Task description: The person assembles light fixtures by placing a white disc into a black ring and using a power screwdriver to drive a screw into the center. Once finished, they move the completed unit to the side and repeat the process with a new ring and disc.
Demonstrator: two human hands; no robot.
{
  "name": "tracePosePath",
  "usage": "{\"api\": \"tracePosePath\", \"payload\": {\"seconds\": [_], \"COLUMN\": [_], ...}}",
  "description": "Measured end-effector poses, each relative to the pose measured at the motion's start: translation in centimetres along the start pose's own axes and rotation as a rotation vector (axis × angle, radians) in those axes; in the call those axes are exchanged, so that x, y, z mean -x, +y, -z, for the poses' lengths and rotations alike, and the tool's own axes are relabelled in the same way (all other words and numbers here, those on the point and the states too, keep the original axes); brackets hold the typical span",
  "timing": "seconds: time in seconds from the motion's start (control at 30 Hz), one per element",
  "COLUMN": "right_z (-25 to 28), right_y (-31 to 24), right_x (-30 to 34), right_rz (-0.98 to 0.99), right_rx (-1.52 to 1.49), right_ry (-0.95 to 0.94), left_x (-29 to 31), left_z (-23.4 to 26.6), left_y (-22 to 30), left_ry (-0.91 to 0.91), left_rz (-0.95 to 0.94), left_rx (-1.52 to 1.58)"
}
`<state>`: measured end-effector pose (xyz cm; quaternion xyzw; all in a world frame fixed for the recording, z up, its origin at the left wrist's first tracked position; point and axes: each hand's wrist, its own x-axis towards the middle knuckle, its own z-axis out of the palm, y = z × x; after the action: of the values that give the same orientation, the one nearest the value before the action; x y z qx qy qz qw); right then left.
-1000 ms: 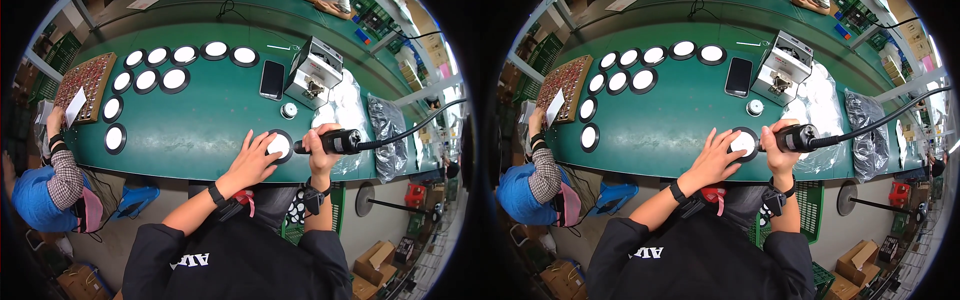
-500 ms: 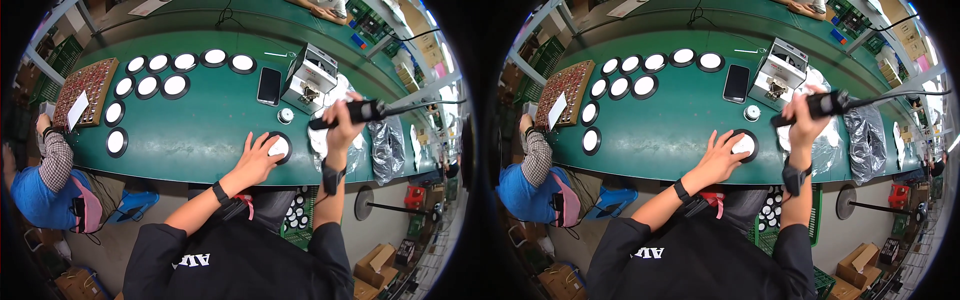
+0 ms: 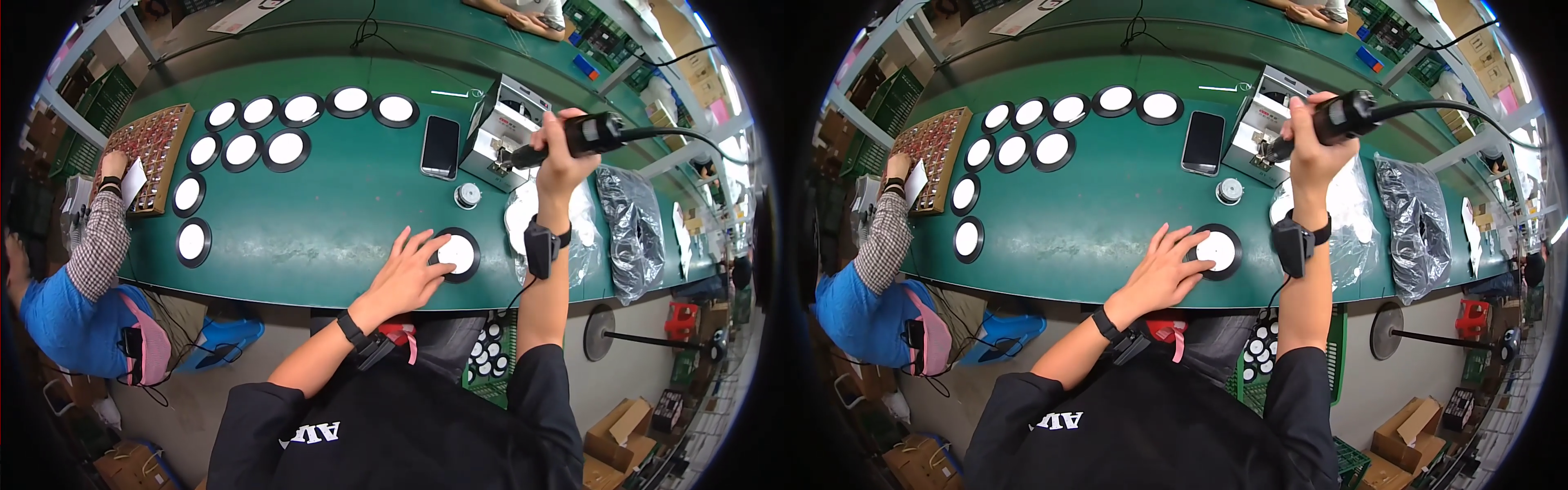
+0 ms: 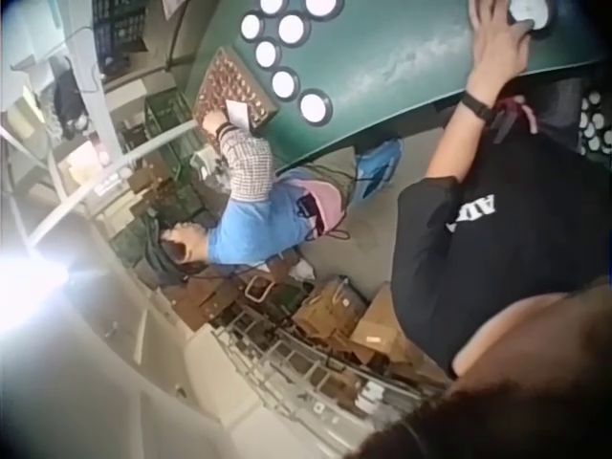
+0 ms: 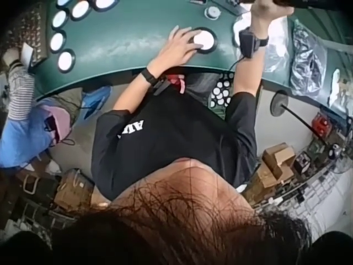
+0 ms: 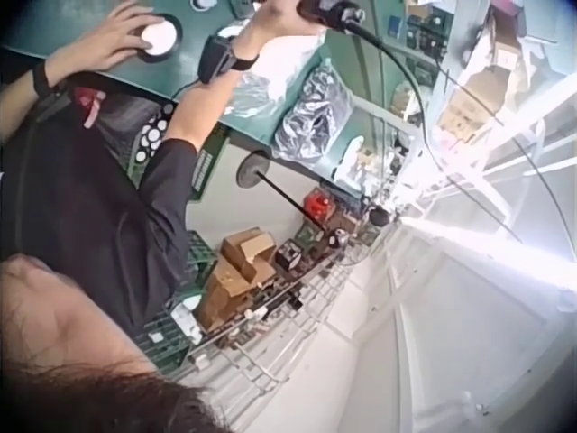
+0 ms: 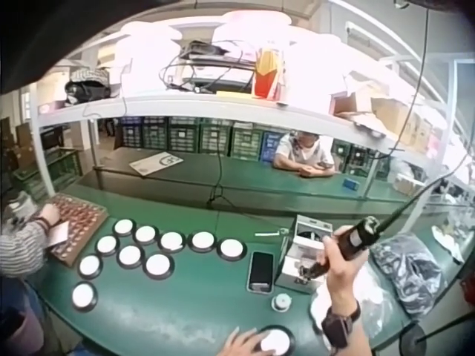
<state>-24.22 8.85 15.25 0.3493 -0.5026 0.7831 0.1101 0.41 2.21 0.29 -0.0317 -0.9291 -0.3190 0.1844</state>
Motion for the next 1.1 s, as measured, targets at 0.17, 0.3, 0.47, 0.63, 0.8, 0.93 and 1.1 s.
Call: {"api": "tracePosePath", "payload": {"seconds": [0.17, 0.3, 0.47, 0.63, 0.8, 0.93, 1.1], "right_z": [0.0, 0.8, 1.2, 1.7, 0.8, -0.2, -0.5], "right_y": [0.5, 0.9, -2.3, -5.8, -3.1, 0.8, 1.7], "right_x": [-1.3, -2.1, 4.5, 8.5, 2.3, -1.1, -3.0], "right_rz": [0.007, -0.19, -0.359, -0.159, -0.062, 0.0, -0.126], "right_rx": [0.071, 0.077, -0.074, 0.02, 0.047, 0.177, 0.212], "right_ry": [-0.017, -0.088, -0.144, -0.079, 0.03, 0.082, 0.115], "left_x": [0.3, 0.2, 0.2, 0.2, 0.1, 0.2, 0.1], "left_z": [0.1, -0.1, 0.0, 0.2, -0.2, -0.1, -0.1], "left_y": [0.3, 0.3, -0.1, 0.2, 0.4, 0.5, 0.5], "left_ry": [-0.02, -0.029, -0.015, -0.026, 0.002, 0.003, -0.004], "left_rz": [0.004, -0.003, 0.011, 0.001, -0.006, 0.001, -0.008], "left_rx": [-0.011, -0.016, -0.011, -0.018, -0.01, -0.022, -0.034]}}
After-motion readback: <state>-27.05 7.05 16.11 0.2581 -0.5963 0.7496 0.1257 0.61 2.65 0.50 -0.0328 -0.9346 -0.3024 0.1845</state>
